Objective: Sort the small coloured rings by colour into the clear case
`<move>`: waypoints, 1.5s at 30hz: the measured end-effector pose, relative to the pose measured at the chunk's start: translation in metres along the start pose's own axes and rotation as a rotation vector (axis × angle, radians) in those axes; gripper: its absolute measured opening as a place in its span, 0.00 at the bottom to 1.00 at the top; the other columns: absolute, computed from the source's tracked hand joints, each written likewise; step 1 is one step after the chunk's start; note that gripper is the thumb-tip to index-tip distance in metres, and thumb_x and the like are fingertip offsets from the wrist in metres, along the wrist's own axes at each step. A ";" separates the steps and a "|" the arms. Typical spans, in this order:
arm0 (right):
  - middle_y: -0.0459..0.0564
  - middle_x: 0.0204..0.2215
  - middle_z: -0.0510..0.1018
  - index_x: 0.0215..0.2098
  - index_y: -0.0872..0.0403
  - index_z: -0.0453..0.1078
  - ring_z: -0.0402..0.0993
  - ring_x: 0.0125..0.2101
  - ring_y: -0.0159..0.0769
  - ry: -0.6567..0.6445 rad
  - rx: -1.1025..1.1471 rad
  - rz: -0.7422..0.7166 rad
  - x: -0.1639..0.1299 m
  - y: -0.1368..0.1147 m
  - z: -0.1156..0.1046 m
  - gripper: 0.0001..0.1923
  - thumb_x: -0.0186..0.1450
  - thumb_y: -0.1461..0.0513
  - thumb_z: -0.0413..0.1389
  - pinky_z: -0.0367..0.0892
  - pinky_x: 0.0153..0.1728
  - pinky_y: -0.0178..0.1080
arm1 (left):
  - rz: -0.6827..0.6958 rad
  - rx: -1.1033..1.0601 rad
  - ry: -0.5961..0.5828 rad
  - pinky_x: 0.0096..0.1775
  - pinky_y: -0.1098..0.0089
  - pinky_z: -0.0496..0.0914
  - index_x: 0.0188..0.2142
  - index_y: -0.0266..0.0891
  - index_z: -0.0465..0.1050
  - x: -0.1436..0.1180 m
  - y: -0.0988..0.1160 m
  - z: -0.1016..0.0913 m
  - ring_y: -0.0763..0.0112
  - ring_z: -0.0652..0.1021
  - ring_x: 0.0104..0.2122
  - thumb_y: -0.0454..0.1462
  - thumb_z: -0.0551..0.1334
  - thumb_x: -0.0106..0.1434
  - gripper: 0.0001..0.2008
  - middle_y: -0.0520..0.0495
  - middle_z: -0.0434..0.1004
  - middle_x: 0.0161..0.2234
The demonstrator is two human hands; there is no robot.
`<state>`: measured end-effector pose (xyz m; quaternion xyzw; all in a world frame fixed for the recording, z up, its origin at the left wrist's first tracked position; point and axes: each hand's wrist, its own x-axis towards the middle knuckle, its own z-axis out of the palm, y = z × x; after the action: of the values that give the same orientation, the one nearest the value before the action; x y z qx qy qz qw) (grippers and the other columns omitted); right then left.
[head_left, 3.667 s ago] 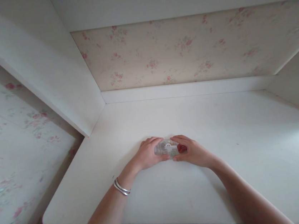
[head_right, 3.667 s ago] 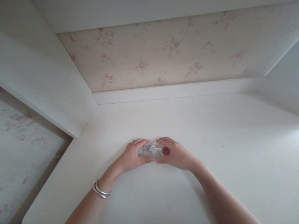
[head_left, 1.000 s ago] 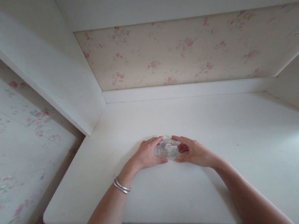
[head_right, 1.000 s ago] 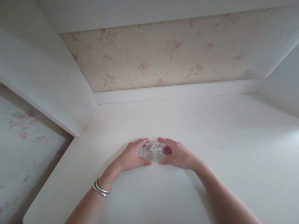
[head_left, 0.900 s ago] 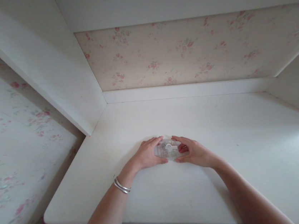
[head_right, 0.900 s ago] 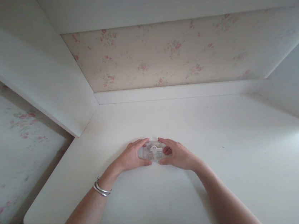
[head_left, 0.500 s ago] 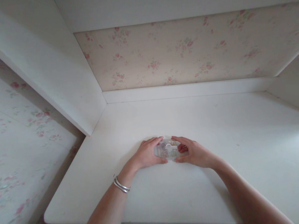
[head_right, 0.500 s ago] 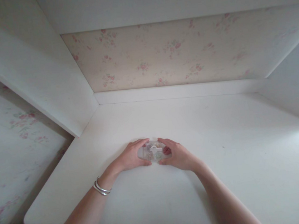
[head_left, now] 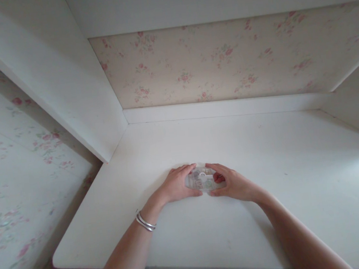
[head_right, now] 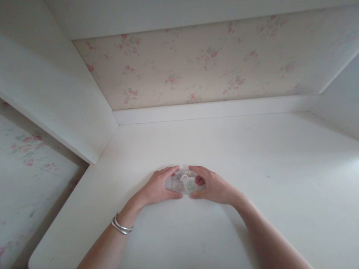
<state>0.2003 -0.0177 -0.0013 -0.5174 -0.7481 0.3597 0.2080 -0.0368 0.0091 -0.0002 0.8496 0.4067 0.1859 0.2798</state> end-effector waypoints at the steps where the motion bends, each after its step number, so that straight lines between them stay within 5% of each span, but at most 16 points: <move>1: 0.50 0.42 0.71 0.60 0.49 0.55 0.69 0.36 0.35 -0.002 0.001 -0.003 0.000 0.000 0.000 0.42 0.50 0.55 0.64 0.67 0.39 0.39 | 0.004 -0.008 -0.001 0.53 0.61 0.61 0.59 0.44 0.57 0.000 0.001 -0.001 0.59 0.71 0.49 0.52 0.68 0.45 0.44 0.44 0.68 0.54; 35: 0.49 0.40 0.72 0.59 0.51 0.57 0.70 0.35 0.33 0.003 0.137 0.037 0.000 -0.001 0.000 0.39 0.52 0.55 0.63 0.69 0.40 0.39 | 0.007 0.047 0.007 0.54 0.59 0.59 0.60 0.45 0.54 -0.001 -0.005 0.006 0.58 0.68 0.53 0.50 0.69 0.45 0.44 0.44 0.62 0.58; 42: 0.50 0.43 0.72 0.59 0.50 0.58 0.70 0.36 0.33 0.011 0.152 0.027 0.000 -0.001 0.000 0.38 0.51 0.55 0.64 0.70 0.40 0.39 | 0.025 0.062 0.006 0.54 0.60 0.59 0.59 0.45 0.55 -0.001 -0.005 0.005 0.59 0.67 0.53 0.52 0.68 0.45 0.44 0.45 0.63 0.57; 45: 0.53 0.52 0.66 0.59 0.50 0.58 0.70 0.35 0.32 0.006 0.157 -0.005 0.000 -0.001 -0.001 0.37 0.53 0.55 0.62 0.70 0.39 0.39 | 0.023 0.060 0.002 0.55 0.59 0.59 0.59 0.45 0.56 -0.001 -0.005 0.005 0.59 0.66 0.54 0.55 0.67 0.45 0.45 0.45 0.63 0.57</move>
<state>0.2000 -0.0178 0.0002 -0.4985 -0.7183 0.4153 0.2512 -0.0376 0.0092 -0.0078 0.8620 0.4025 0.1778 0.2517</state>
